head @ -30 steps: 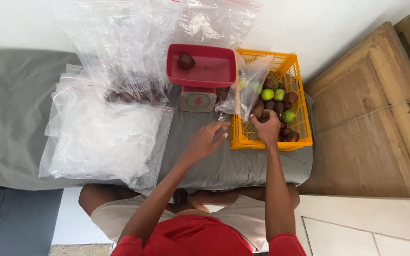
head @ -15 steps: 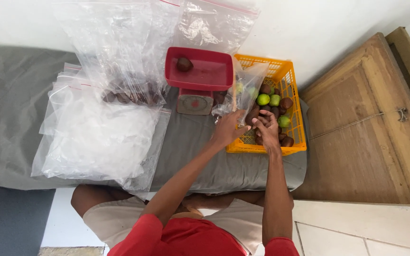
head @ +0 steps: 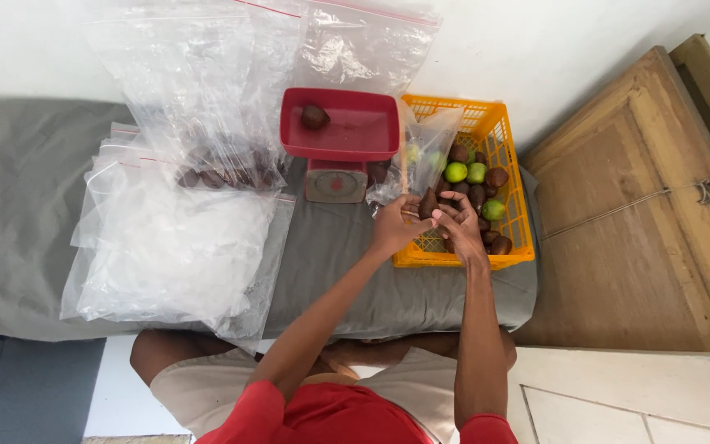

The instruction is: Weighing fruits on a scale and placing them into plastic bags for packaging.

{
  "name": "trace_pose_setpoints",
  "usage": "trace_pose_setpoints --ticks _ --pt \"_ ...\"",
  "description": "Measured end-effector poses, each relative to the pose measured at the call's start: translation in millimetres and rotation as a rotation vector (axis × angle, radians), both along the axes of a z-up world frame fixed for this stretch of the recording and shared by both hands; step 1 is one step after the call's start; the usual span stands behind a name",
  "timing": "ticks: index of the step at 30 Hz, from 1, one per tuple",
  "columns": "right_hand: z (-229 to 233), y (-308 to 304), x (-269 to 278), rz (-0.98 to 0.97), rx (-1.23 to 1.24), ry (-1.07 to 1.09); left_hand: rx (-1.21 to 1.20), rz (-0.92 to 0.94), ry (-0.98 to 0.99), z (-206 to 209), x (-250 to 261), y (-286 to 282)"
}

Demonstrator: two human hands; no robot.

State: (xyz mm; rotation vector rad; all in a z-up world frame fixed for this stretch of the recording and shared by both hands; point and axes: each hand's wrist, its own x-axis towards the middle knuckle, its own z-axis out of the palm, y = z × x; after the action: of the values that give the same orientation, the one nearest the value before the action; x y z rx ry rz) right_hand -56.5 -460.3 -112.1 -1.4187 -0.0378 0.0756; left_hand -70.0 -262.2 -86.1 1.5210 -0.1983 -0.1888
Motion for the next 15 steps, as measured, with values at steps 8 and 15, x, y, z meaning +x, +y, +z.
trace_pose_setpoints --ticks 8,15 --pt "7.3 2.6 -3.4 -0.333 -0.058 -0.051 -0.424 -0.102 0.358 17.5 -15.5 -1.0" --pt "8.2 16.5 -8.8 -0.354 -0.394 -0.291 -0.274 0.049 0.259 113.7 21.1 55.6"
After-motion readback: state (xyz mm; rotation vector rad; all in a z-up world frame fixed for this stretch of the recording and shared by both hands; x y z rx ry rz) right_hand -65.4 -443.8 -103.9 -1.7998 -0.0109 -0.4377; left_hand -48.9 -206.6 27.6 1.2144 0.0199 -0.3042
